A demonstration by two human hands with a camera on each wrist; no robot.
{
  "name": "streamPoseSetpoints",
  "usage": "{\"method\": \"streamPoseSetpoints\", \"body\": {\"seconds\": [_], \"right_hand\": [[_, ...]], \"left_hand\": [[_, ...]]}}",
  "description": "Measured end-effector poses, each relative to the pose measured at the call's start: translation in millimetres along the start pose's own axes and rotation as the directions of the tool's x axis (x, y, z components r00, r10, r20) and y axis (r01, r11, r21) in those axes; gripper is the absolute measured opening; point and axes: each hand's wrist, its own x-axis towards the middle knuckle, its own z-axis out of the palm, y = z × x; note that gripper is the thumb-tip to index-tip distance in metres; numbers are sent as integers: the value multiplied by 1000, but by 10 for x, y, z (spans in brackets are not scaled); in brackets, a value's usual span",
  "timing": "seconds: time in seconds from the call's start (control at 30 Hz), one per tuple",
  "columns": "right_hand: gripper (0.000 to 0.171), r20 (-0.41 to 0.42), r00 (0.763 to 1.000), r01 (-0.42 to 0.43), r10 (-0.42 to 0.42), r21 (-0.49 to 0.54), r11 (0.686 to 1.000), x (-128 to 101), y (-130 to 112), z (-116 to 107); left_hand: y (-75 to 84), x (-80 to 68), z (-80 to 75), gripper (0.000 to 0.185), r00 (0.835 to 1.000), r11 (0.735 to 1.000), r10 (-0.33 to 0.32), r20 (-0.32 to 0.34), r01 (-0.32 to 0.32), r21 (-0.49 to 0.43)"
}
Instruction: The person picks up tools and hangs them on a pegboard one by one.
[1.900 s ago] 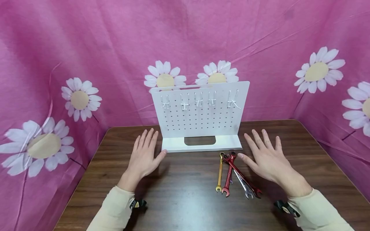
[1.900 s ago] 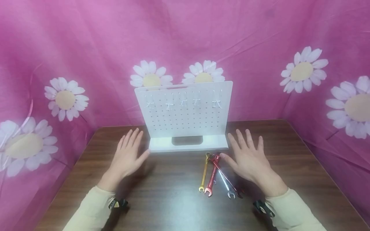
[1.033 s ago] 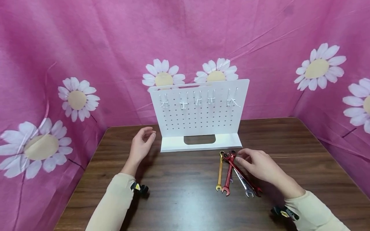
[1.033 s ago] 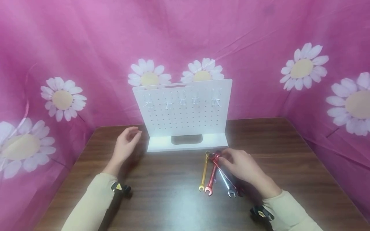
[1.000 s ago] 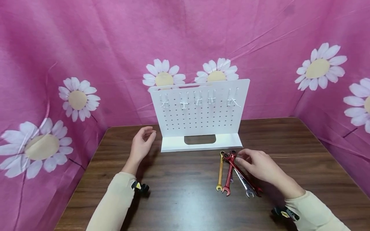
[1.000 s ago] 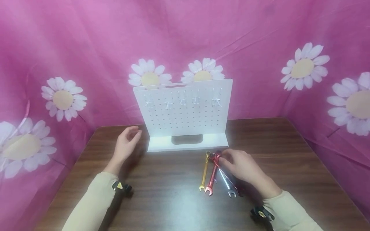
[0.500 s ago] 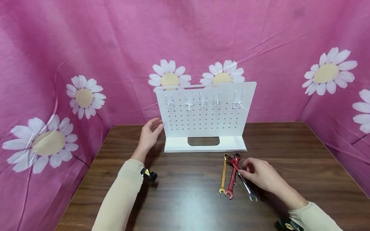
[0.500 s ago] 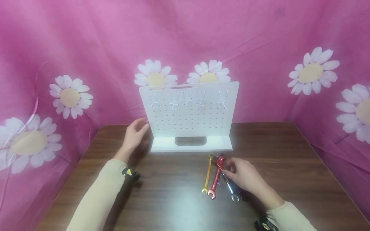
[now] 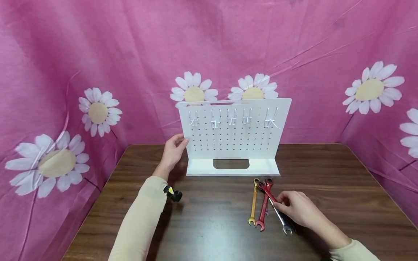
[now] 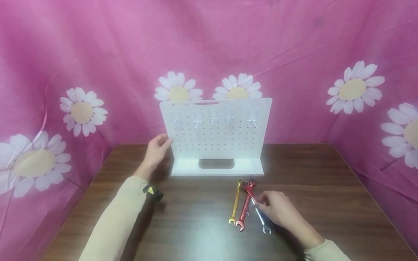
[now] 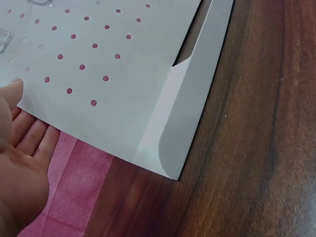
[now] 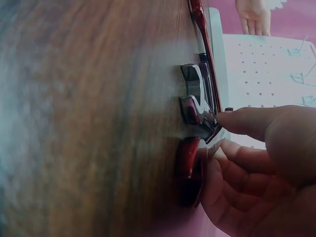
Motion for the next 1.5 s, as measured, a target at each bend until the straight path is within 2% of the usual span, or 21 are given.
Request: {"method": "streamPoseSetpoints", "body": {"seconds": [0.4,0.73,0.93,1.07,1.27,1.37,1.5], "right_hand": [[12,26,996,-89,88,75,993,-4,49,-66],[13,12,997,-75,74,99,992,-12,100,-133],[11,34,996,-81,77,137,987,-1,78,-210],[10,36,997,-72,66,209,975,-7,50,-243],[12,65,995,-92,74,346,934,47,-42,-277],[12,73,995,-97,74,387,917,90,-99,-285],[12,60,997,-63,41,424,903,151,-170,-280]], "left_hand": [[-61,109,117,24,992,999,-18,-123,11,-52],[-61,119,93,24,992,998,-38,-120,33,-45],[-65,135,87,24,992,998,-36,-124,30,-48],[-63,138,82,24,992,998,-19,-124,13,-53],[-66,138,83,24,993,998,-7,-119,-1,-64],[-75,141,81,23,994,998,-10,-113,2,-69],[-95,155,68,24,995,997,-20,-102,13,-73]]}}
